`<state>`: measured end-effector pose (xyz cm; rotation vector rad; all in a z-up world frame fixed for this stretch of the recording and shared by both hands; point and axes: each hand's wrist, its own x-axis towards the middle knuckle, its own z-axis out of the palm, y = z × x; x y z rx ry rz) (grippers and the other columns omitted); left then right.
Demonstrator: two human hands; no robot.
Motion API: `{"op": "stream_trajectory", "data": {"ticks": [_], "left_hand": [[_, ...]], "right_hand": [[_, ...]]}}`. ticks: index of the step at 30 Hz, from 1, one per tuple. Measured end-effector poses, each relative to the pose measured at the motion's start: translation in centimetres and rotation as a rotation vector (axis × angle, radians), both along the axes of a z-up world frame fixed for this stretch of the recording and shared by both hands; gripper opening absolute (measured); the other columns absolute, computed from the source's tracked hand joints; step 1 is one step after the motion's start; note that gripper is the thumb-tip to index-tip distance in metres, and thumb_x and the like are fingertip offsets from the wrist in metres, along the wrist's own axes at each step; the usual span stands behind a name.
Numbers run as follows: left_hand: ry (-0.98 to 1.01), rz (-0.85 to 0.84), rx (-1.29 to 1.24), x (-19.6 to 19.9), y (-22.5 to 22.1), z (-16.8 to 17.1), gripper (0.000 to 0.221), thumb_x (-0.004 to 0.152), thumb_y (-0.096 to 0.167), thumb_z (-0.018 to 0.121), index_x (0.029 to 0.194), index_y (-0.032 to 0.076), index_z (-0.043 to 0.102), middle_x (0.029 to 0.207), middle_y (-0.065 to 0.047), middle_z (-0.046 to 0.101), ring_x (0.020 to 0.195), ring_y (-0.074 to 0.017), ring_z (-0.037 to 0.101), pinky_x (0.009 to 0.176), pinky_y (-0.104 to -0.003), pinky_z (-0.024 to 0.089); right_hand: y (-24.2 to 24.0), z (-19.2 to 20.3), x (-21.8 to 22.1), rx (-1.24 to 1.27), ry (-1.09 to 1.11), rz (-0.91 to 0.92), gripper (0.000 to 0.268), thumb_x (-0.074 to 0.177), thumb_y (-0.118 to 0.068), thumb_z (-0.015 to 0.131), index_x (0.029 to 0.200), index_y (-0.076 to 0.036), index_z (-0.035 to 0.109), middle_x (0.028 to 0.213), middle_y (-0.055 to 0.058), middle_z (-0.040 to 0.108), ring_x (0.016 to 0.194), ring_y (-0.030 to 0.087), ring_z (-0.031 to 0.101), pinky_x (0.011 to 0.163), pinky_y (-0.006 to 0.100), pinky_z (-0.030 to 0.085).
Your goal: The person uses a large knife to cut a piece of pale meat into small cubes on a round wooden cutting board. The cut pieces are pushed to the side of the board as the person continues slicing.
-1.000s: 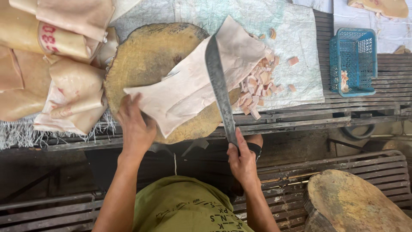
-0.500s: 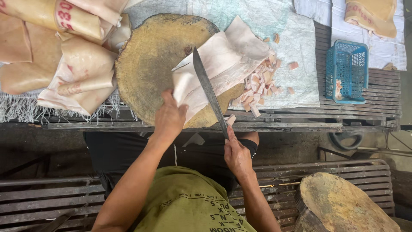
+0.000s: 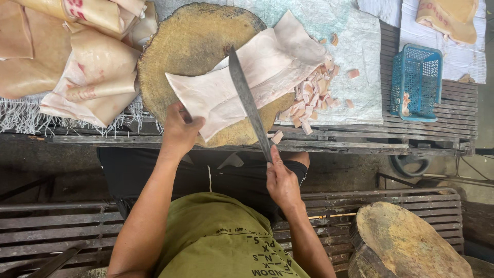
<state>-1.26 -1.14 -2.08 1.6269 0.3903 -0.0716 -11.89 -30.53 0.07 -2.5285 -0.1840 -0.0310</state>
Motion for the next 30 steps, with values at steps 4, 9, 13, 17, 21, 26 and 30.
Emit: {"op": "stream_trajectory", "data": {"ticks": [4, 9, 13, 17, 21, 26, 30], "left_hand": [[0.03, -0.016, -0.044, 0.0, 0.4, 0.2, 0.061, 0.086, 0.007, 0.074, 0.135, -0.012, 0.041, 0.098, -0.015, 0.07, 0.083, -0.016, 0.071, 0.066, -0.026, 0.058], [0.038, 0.009, -0.2, 0.3, 0.8, -0.1, 0.058, 0.086, 0.008, 0.075, 0.133, -0.01, 0.046, 0.104, -0.013, 0.072, 0.086, -0.0157, 0.071, 0.066, -0.029, 0.058], [0.063, 0.012, -0.273, 0.7, 1.3, -0.7, 0.053, 0.089, 0.008, 0.074, 0.133, -0.009, 0.049, 0.108, -0.015, 0.073, 0.089, -0.0171, 0.072, 0.07, -0.029, 0.059], [-0.063, 0.03, -0.169, 0.2, 1.0, -1.1, 0.058, 0.087, 0.011, 0.078, 0.134, -0.008, 0.049, 0.118, -0.017, 0.071, 0.104, -0.0226, 0.071, 0.081, -0.033, 0.058], [-0.083, -0.109, 0.35, 0.8, -1.5, -0.6, 0.075, 0.091, 0.015, 0.083, 0.143, -0.011, 0.035, 0.118, -0.025, 0.069, 0.107, -0.0351, 0.068, 0.094, -0.04, 0.052], [-0.086, -0.025, -0.262, 0.7, -1.3, 0.0, 0.064, 0.079, 0.006, 0.083, 0.132, -0.008, 0.048, 0.118, -0.016, 0.069, 0.106, -0.0239, 0.07, 0.089, -0.034, 0.058], [0.048, -0.055, -0.464, -1.6, 1.1, -0.2, 0.054, 0.081, 0.003, 0.079, 0.129, -0.005, 0.056, 0.108, -0.012, 0.073, 0.093, -0.0173, 0.072, 0.084, -0.031, 0.058]], "right_hand": [[-2.9, 3.5, 0.1, 0.158, -0.18, -0.042, 0.062, 0.107, -0.006, 0.056, 0.162, -0.017, 0.03, 0.092, 0.015, 0.077, 0.069, 0.019, 0.074, 0.057, 0.032, 0.061], [-3.8, 3.5, 1.5, 0.177, -0.586, 0.102, 0.06, 0.109, 0.001, 0.047, 0.165, -0.017, 0.033, 0.11, 0.02, 0.071, 0.079, 0.024, 0.069, 0.066, 0.03, 0.059], [-1.3, 0.6, 0.6, -0.195, -0.316, 0.141, 0.06, 0.101, -0.004, 0.052, 0.16, -0.009, 0.041, 0.113, 0.034, 0.068, 0.096, 0.046, 0.073, 0.08, 0.038, 0.063], [-2.0, 1.3, -0.6, -0.062, 0.028, 0.081, 0.058, 0.095, -0.005, 0.062, 0.151, -0.006, 0.048, 0.084, 0.031, 0.069, 0.078, 0.048, 0.068, 0.069, 0.048, 0.055], [-0.7, 1.9, -0.2, 0.069, -0.019, 0.036, 0.057, 0.098, -0.005, 0.061, 0.152, -0.007, 0.045, 0.091, 0.031, 0.07, 0.083, 0.046, 0.07, 0.068, 0.046, 0.057], [1.3, 1.1, 0.9, 0.113, 0.029, -0.027, 0.062, 0.097, -0.004, 0.059, 0.156, -0.008, 0.04, 0.09, 0.029, 0.07, 0.079, 0.045, 0.071, 0.068, 0.045, 0.057], [1.4, 0.6, 1.3, 0.088, -0.002, 0.0, 0.062, 0.098, -0.003, 0.061, 0.156, -0.007, 0.041, 0.098, 0.03, 0.072, 0.087, 0.046, 0.071, 0.071, 0.045, 0.058]]}}
